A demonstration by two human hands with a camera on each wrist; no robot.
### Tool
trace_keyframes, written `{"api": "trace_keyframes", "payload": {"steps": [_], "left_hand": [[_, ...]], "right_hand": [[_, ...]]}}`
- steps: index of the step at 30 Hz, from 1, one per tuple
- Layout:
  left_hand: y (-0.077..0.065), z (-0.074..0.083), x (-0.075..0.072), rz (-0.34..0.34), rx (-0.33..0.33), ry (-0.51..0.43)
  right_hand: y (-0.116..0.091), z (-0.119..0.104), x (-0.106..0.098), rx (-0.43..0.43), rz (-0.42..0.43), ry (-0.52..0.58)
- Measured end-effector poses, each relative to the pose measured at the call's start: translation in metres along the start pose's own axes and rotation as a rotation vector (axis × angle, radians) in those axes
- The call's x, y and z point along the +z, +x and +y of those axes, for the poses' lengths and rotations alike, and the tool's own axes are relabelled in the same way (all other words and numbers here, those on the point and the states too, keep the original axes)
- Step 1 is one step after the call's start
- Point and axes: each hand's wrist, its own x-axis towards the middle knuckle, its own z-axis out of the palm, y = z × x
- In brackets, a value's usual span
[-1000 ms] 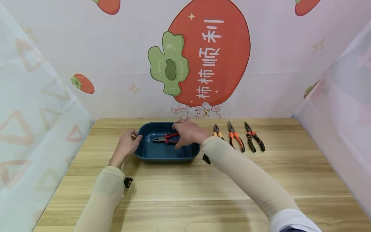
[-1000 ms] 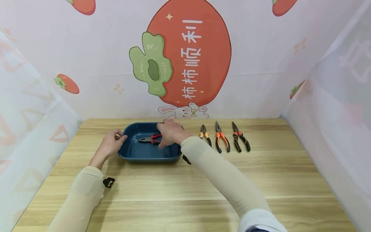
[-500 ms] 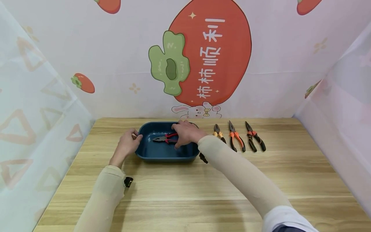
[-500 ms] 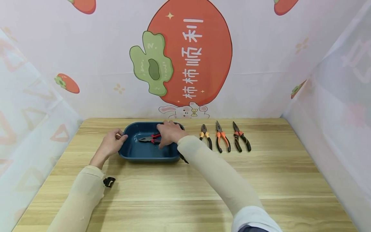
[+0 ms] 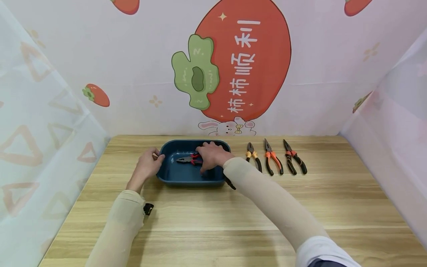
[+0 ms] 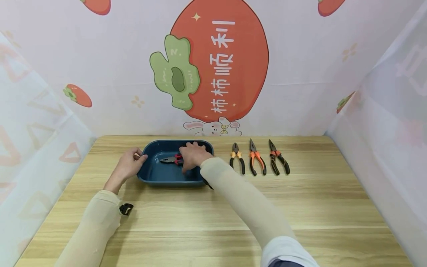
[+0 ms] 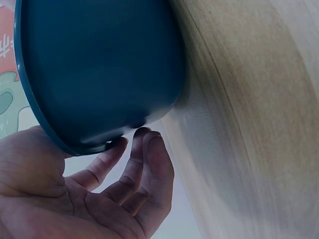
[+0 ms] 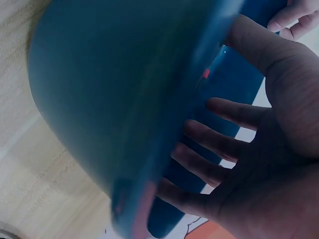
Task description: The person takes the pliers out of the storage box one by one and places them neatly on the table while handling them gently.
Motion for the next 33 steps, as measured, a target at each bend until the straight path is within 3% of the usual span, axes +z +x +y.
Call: {"api": "trace_keyframes", "payload": {"steps": [12,33], "left_hand": [[0.0,0.002,0.001,0.002,0.012,-0.007],[-0.003,0.004,0.001,0.008,0.006,-0.01]], "right_hand": [[0.004,-0.002,0.007,0.028,0.015,0.013],[-0.001,-0.007,0.016,0.019,0.014,-0.083]]}}
